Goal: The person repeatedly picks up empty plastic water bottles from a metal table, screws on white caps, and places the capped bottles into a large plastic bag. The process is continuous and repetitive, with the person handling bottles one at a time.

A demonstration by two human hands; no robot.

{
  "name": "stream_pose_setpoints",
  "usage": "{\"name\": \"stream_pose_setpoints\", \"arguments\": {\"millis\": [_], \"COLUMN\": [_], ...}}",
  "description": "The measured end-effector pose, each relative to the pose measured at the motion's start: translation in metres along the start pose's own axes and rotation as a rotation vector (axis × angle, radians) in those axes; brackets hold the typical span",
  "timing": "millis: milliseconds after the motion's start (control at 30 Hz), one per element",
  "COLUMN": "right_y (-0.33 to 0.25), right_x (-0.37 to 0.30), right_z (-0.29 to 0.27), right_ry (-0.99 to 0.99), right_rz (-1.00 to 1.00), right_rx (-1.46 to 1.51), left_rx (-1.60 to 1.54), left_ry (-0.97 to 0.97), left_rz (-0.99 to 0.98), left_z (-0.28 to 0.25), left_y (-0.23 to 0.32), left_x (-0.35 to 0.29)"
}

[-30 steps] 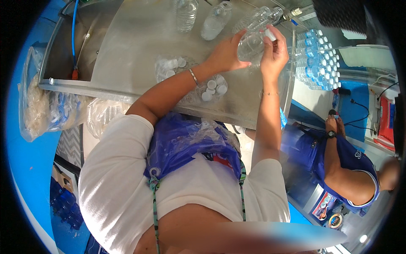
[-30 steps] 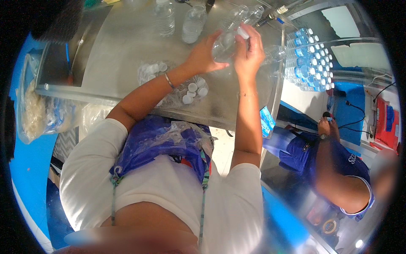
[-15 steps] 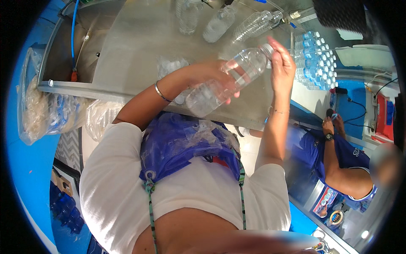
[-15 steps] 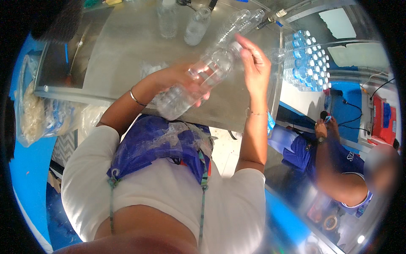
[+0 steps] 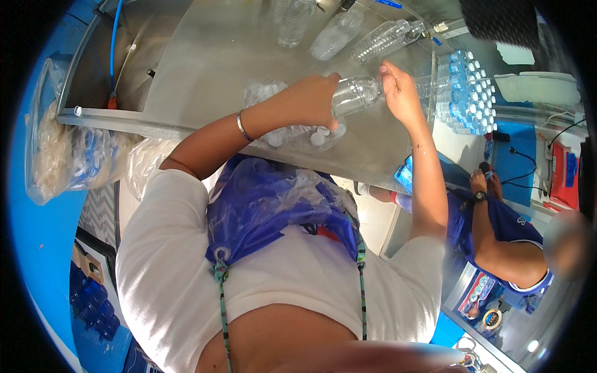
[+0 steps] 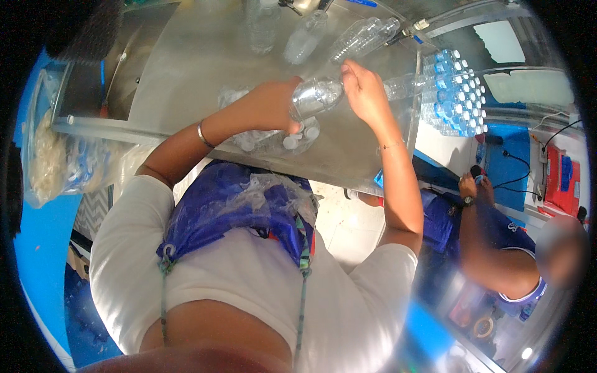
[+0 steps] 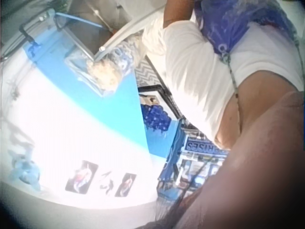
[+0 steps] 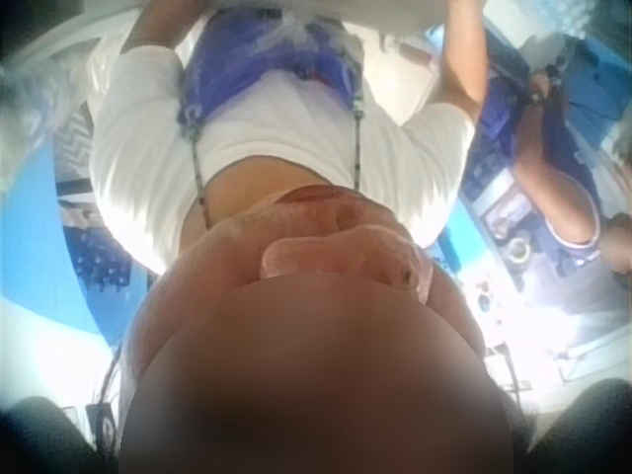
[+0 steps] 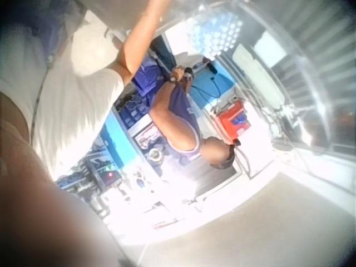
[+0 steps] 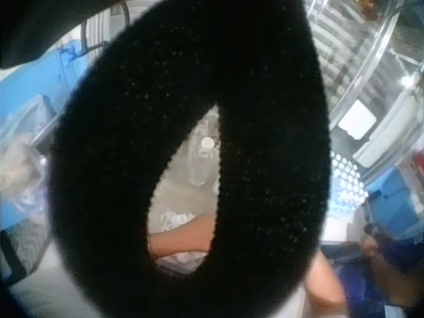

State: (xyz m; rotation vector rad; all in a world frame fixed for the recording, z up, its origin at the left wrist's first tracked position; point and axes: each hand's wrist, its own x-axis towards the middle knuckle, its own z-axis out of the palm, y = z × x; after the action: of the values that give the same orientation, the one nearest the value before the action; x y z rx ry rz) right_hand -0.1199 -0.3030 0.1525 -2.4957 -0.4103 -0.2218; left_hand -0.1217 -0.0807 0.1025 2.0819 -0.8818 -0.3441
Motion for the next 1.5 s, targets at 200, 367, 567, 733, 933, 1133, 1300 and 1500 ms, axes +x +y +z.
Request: {"name": "stream_pose_setpoints", "arguments": {"millis": [200,367,567,733,933,1133,1300,1500], "right_y": [-0.004,-0.014,0.041,0.089,0.024,-0.033,-0.041,-0.042], "right_x": [-0.012,-0.039,-0.075,-0.087,-0.071,-0.004,0.007,-0.002], "right_z": [0.003,-0.009,-0.051,-0.065,-0.053,0.027,0.05,0.041], "right_ry": [0.128,0.246,0.392,0.292,0.36,0.494,0.16,0.299], "right_rz": [0.107,0.056,0.407,0.648,0.7,-0.176,-0.101,0.186], "right_rx": [0.196,-0.254,-0.839,-0.916,-0.957,0.133,1.452,0.548], "left_rx": [-0.007,0.042,0.114,0.12,0.122,0.089,-1.019,-1.046], "left_ry": [0.121,0.489,0.954,0.953,0.918,0.581,-0.152,-0.22], "left_rz": [-0.067,0.153,-0.084,-0.097,-0.125,0.056,-0.084,-0.142], "left_z": [0.016,0.034,0.009,0.007,-0.004,0.024,0.009,-0.01], "left_y": [0.004,-0.038,-0.134,-0.162,-0.153,-0.057,-0.01,-0.013], "left_x": [-0.002,0.017,0.057,0.091,0.082,0.013,-0.025,-0.031]}}
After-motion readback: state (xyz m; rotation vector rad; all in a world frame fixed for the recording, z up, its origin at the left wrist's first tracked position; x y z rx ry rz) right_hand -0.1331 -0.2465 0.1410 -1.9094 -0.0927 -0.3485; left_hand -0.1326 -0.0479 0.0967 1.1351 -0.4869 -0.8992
